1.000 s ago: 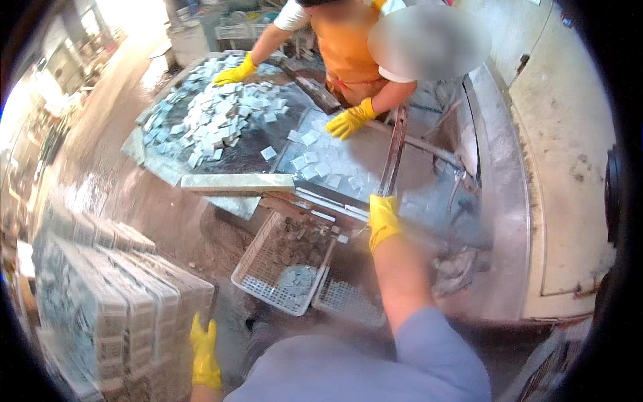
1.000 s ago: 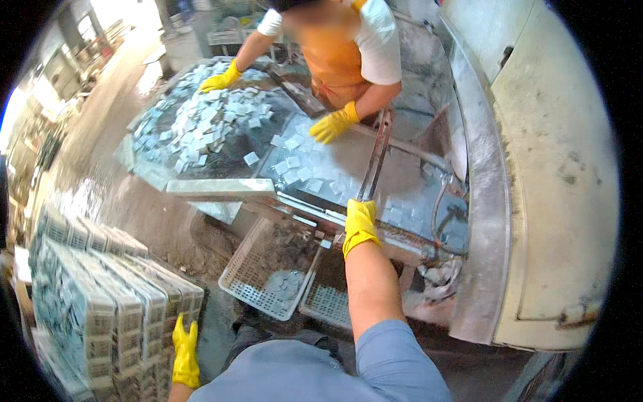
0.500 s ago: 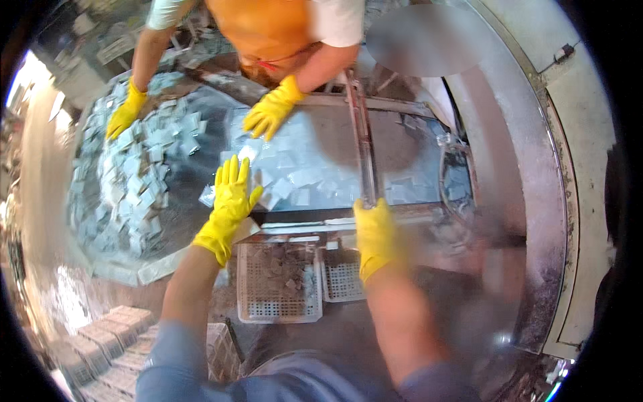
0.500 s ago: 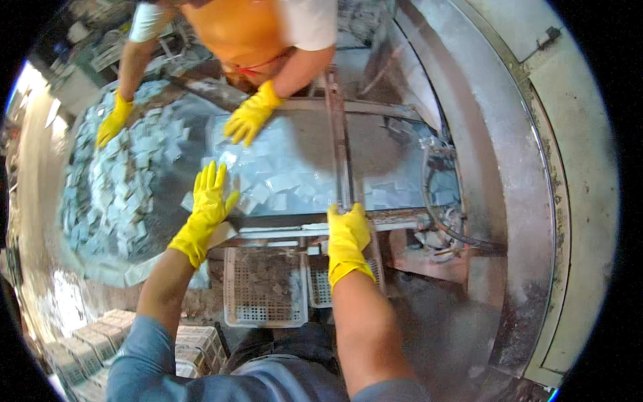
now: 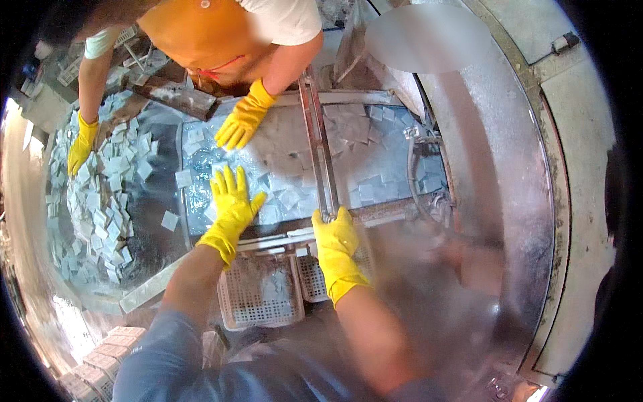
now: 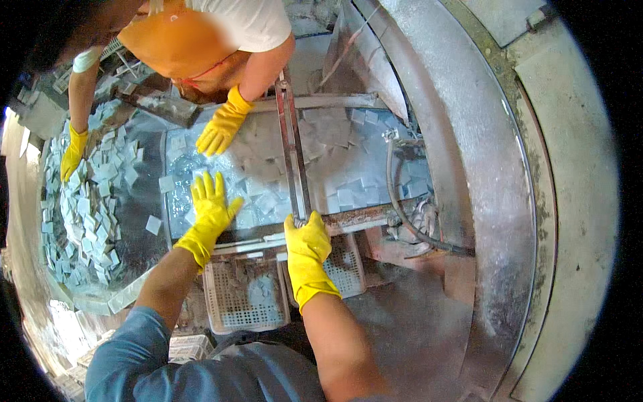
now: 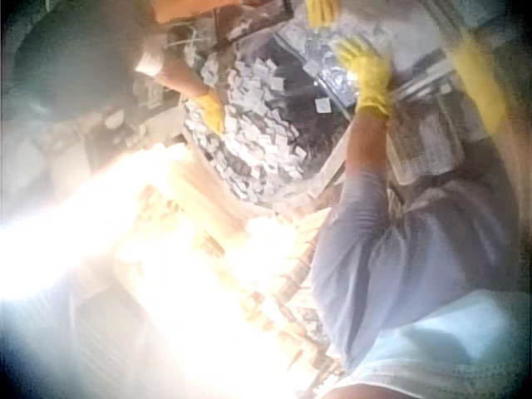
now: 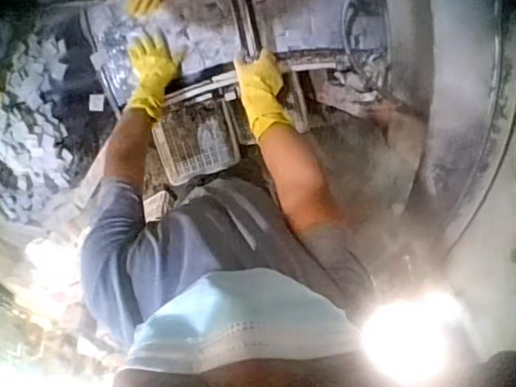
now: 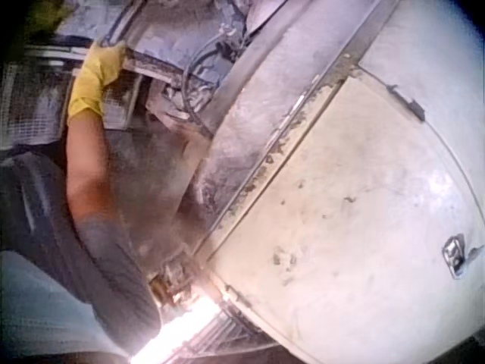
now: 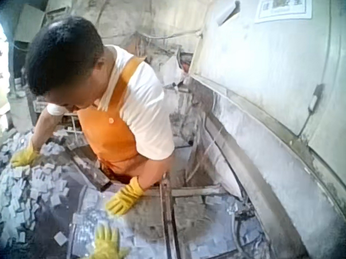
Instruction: The person moves small square ceramic tiles from a conveyor belt into a white plastic basket, then arranges them on a flat surface and uses a caliper to measure a tile. The person wears yellow gloves and works in a factory setting with stacked crates and machinery.
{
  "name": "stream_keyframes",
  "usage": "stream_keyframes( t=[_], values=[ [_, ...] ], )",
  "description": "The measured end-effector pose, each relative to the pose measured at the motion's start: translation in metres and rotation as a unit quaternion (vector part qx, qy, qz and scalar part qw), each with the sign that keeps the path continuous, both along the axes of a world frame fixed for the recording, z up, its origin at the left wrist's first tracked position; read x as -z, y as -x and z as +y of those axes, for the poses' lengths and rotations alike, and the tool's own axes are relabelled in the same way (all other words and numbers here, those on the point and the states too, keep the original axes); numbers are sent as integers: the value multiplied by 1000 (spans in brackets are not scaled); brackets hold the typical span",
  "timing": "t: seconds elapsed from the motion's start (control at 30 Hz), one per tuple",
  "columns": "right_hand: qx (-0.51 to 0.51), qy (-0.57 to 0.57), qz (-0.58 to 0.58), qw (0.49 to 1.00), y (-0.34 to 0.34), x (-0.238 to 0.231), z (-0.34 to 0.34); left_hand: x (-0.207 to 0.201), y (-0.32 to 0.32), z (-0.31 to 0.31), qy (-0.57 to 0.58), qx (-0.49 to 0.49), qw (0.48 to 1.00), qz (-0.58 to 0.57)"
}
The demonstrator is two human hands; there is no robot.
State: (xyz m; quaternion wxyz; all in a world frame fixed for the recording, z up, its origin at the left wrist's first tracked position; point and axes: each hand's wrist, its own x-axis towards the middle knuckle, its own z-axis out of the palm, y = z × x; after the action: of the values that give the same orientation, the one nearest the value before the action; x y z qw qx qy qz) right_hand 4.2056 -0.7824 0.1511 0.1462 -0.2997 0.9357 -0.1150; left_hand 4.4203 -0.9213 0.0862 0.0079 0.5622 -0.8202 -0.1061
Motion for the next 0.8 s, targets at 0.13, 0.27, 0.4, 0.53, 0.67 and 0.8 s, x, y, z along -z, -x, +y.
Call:
stream_keyframes(
  t=[0.13,0.27,0.4,0.53,0.67,0.8],
  values=[
    [-1,0,-37,999,-4,-4,0,-8,44,-5,-9,-60,998,10],
    [-5,-6,-11,1000,0,0,0,-5,79,10,-26,-26,999,6],
    [8,-7,-7,1000,-3,-4,0,-23,93,31,-45,25,999,4],
    [32,-44,-50,997,0,-12,-4,-23,84,29,-81,62,994,22],
    [14,3,-56,998,-3,-4,-3,4,36,19,105,146,979,92],
    [3,64,-20,998,-4,2,6,12,68,4,86,144,981,97]
  ],
)
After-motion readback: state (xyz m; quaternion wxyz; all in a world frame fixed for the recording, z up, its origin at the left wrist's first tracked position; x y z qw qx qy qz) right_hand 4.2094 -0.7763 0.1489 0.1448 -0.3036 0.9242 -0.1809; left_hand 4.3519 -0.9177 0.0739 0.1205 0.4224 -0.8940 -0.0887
